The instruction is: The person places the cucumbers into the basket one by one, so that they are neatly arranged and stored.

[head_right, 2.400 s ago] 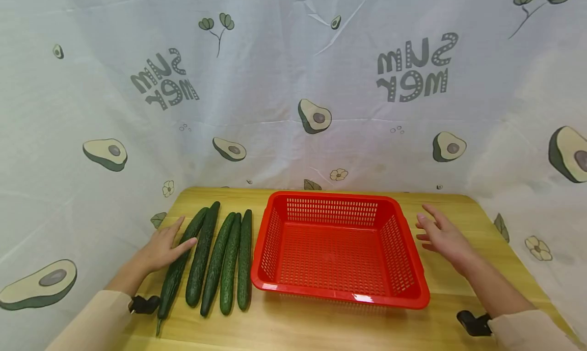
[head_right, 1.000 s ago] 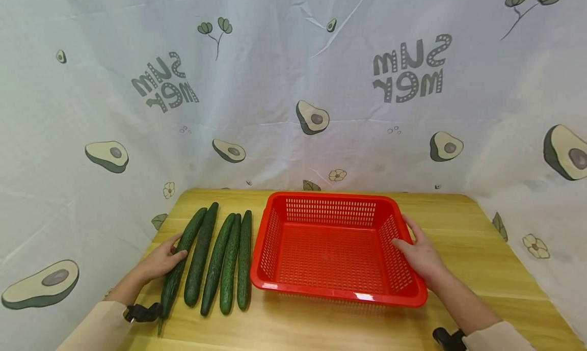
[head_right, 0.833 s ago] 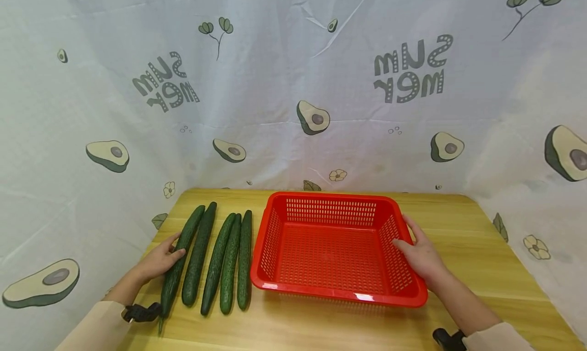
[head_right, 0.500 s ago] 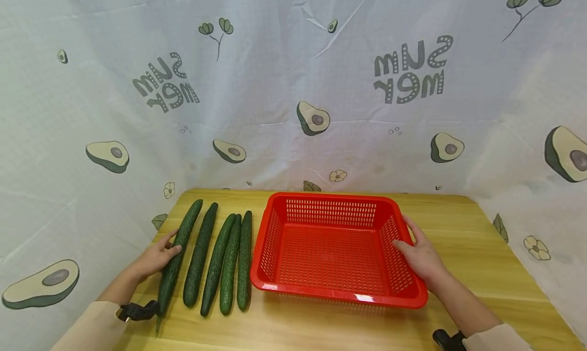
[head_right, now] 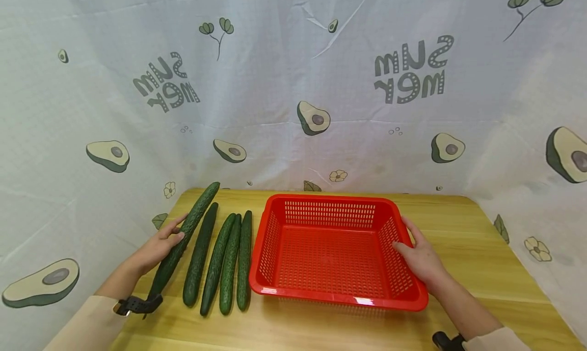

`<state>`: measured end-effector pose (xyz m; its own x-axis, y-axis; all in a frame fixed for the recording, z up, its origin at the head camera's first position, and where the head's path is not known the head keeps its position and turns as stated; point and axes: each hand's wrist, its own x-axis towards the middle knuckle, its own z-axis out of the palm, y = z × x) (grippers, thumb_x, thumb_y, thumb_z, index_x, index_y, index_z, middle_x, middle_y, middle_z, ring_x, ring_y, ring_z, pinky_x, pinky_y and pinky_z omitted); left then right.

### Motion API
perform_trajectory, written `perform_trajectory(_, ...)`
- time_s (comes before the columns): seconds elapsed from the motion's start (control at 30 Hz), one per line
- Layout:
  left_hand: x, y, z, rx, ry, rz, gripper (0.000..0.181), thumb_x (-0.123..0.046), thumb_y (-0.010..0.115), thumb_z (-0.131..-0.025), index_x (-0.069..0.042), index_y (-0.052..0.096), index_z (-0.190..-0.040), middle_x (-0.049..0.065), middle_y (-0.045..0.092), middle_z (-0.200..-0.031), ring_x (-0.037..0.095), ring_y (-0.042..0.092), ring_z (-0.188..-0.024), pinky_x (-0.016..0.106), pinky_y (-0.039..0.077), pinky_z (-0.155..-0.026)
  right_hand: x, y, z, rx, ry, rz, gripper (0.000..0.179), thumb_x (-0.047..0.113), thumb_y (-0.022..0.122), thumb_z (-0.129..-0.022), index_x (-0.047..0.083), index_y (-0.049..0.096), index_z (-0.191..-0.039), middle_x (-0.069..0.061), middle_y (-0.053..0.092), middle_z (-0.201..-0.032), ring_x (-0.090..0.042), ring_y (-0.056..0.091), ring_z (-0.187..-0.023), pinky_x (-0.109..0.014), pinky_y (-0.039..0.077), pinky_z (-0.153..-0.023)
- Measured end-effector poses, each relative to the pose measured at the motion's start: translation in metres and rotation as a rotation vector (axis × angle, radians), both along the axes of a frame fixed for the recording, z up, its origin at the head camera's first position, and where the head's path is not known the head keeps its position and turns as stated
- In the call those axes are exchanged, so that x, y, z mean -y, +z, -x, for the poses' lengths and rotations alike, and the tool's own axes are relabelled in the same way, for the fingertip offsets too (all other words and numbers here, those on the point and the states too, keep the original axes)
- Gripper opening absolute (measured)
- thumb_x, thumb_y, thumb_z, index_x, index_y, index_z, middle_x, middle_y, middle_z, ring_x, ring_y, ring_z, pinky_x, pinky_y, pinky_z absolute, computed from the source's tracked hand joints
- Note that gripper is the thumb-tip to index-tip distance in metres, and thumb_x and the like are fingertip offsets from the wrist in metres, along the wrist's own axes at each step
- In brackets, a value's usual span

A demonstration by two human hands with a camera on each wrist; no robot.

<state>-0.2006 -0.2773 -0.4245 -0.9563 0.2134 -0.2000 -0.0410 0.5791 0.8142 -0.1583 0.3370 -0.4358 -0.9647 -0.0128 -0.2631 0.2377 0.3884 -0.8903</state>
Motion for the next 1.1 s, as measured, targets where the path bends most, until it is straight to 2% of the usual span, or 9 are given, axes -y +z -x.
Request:
perform_trajectory(0.17, -0.014, 0.012, -0.001, -0.013, 0.001, -0.044, 0.062, -0.023, 0.038, -0.112, -0.013, 0.01, -0.166, 0.03, 0.015, -0.165, 0.052, 0.018, -0.15, 0.072, 0.022, -0.116, 0.001, 0.002, -0.001, -0.006, 0.002, -0.001, 0.078, 0.025, 0.044, -0.109, 0.024, -0.012, -0.164, -0.042, 0.039, -0.14, -0.019, 0.071, -0.083, -0.044, 0.063, -0.07)
perform_trajectory(0.2, -0.017, 0.014, -0.001, -0.011, 0.009, -0.066, 0.062, -0.025, 0.039, -0.112, -0.015, 0.01, -0.166, 0.031, 0.018, -0.163, 0.053, 0.025, -0.147, 0.071, 0.027, -0.114, 0.001, 0.002, -0.001, -0.007, 0.001, -0.005, 0.078, 0.025, 0.044, -0.11, 0.023, -0.012, -0.164, -0.042, 0.04, -0.139, -0.019, 0.071, -0.082, -0.044, 0.063, -0.07)
perform_trajectory(0.37, -0.031, 0.023, 0.001, -0.056, 0.024, -0.119, 0.079, -0.032, 0.058, -0.105, -0.017, 0.011, -0.166, 0.034, 0.024, -0.157, 0.044, 0.063, -0.098, 0.047, 0.055, -0.084, 0.003, 0.003, -0.003, -0.012, 0.0, -0.017, 0.077, 0.024, 0.043, -0.11, 0.022, -0.012, -0.164, -0.042, 0.043, -0.136, -0.017, 0.071, -0.081, -0.042, 0.063, -0.069)
perform_trajectory(0.47, -0.039, 0.027, 0.002, -0.097, 0.019, -0.112, 0.087, -0.03, 0.069, -0.099, -0.018, 0.015, -0.166, 0.035, 0.024, -0.158, 0.035, 0.065, -0.077, 0.039, 0.055, -0.072, 0.003, 0.002, -0.003, -0.015, 0.0, -0.016, 0.077, 0.024, 0.043, -0.11, 0.022, -0.012, -0.164, -0.042, 0.044, -0.135, -0.017, 0.072, -0.081, -0.042, 0.063, -0.069)
perform_trajectory(0.7, -0.055, 0.032, 0.001, -0.147, -0.083, -0.075, 0.08, -0.02, 0.072, -0.097, -0.02, 0.028, -0.163, 0.034, 0.026, -0.16, 0.029, 0.064, -0.068, 0.039, 0.056, -0.067, 0.002, 0.0, -0.004, -0.004, -0.011, 0.012, 0.08, 0.025, 0.047, -0.109, 0.024, -0.01, -0.164, -0.042, 0.042, -0.139, -0.021, 0.073, -0.083, -0.045, 0.063, -0.07)
perform_trajectory(0.8, -0.06, 0.034, 0.0, -0.169, -0.137, -0.038, 0.076, -0.021, 0.072, -0.096, -0.022, 0.033, -0.161, 0.03, 0.033, -0.157, 0.033, 0.066, -0.08, 0.041, 0.056, -0.066, 0.001, -0.001, -0.004, -0.004, -0.01, 0.018, 0.08, 0.026, 0.047, -0.109, 0.024, -0.01, -0.164, -0.042, 0.041, -0.14, -0.022, 0.073, -0.083, -0.046, 0.063, -0.07)
perform_trajectory(0.87, -0.062, 0.034, -0.002, -0.191, -0.161, -0.006, 0.074, -0.024, 0.073, -0.096, -0.023, 0.036, -0.16, 0.026, 0.039, -0.156, 0.04, 0.065, -0.103, 0.048, 0.057, -0.077, 0.002, -0.001, -0.004, -0.004, -0.009, 0.02, 0.08, 0.026, 0.047, -0.109, 0.024, -0.01, -0.164, -0.042, 0.042, -0.139, -0.022, 0.073, -0.083, -0.046, 0.063, -0.07)
perform_trajectory(0.97, -0.066, 0.036, -0.004, -0.21, -0.184, 0.016, 0.071, -0.026, 0.074, -0.095, -0.022, 0.04, -0.158, 0.022, 0.043, -0.155, 0.043, 0.049, -0.133, 0.057, 0.053, -0.09, 0.002, -0.001, -0.004, -0.003, -0.006, 0.022, 0.08, 0.025, 0.046, -0.109, 0.024, -0.011, -0.164, -0.042, 0.042, -0.139, -0.023, 0.073, -0.083, -0.046, 0.063, -0.07)
perform_trajectory(1.1, -0.07, 0.038, -0.005, -0.218, -0.203, 0.029, 0.071, -0.027, 0.075, -0.094, -0.02, 0.043, -0.157, 0.019, 0.045, -0.155, 0.043, 0.045, -0.14, 0.065, 0.044, -0.104, 0.002, -0.001, -0.004, 0.001, -0.007, 0.024, 0.079, 0.025, 0.046, -0.109, 0.024, -0.011, -0.164, -0.042, 0.04, -0.14, -0.022, 0.073, -0.083, -0.046, 0.063, -0.07)
